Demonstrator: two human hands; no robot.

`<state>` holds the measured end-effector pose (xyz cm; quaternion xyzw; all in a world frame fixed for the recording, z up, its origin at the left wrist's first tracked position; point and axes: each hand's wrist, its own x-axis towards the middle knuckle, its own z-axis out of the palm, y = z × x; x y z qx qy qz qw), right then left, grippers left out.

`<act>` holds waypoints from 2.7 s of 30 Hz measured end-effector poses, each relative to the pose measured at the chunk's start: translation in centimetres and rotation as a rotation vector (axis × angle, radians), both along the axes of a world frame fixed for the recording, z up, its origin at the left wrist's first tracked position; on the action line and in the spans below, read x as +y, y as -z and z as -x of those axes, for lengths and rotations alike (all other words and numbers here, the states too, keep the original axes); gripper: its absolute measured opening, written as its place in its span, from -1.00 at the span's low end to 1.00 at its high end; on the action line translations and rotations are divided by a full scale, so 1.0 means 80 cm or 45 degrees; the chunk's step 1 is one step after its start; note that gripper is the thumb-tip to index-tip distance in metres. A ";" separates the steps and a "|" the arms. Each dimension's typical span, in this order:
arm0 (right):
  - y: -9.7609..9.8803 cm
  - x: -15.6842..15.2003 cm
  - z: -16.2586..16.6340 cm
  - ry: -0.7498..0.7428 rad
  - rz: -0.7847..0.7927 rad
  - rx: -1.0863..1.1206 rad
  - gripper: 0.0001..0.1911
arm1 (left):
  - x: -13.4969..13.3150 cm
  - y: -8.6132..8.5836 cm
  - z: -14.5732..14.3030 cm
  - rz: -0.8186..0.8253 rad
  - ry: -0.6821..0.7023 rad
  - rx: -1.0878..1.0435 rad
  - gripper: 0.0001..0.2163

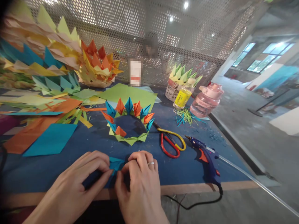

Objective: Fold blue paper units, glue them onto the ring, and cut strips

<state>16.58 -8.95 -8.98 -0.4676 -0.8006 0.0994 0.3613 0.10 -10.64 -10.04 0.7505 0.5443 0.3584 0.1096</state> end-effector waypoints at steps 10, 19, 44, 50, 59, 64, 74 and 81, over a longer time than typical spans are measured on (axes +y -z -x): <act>0.002 -0.001 -0.006 0.036 0.090 -0.035 -0.79 | -0.001 0.004 -0.001 0.057 -0.050 0.002 -0.93; -0.006 -0.005 -0.003 -0.026 0.159 -0.137 -0.74 | -0.006 0.002 -0.006 0.040 -0.057 0.008 -0.88; -0.040 0.006 0.025 0.154 0.321 -0.513 -0.95 | -0.034 0.017 -0.005 -0.595 -0.079 0.254 -0.70; -0.047 0.010 0.032 0.148 0.372 -0.531 -0.87 | -0.039 0.018 -0.001 -0.577 -0.065 0.312 -0.70; -0.039 0.010 0.031 -0.036 0.430 -0.308 -0.78 | -0.041 0.016 -0.002 -0.611 -0.072 0.234 -0.76; -0.040 -0.013 0.014 -0.072 0.393 -0.275 -0.79 | -0.044 0.027 -0.005 -0.650 0.090 0.101 -0.81; -0.027 -0.028 -0.026 -0.357 0.252 -0.304 -0.70 | -0.040 0.035 -0.008 -0.662 0.082 0.016 -0.86; -0.024 -0.027 -0.024 -0.293 0.036 -0.391 -0.76 | -0.035 0.027 -0.005 -0.702 0.070 -0.026 -0.87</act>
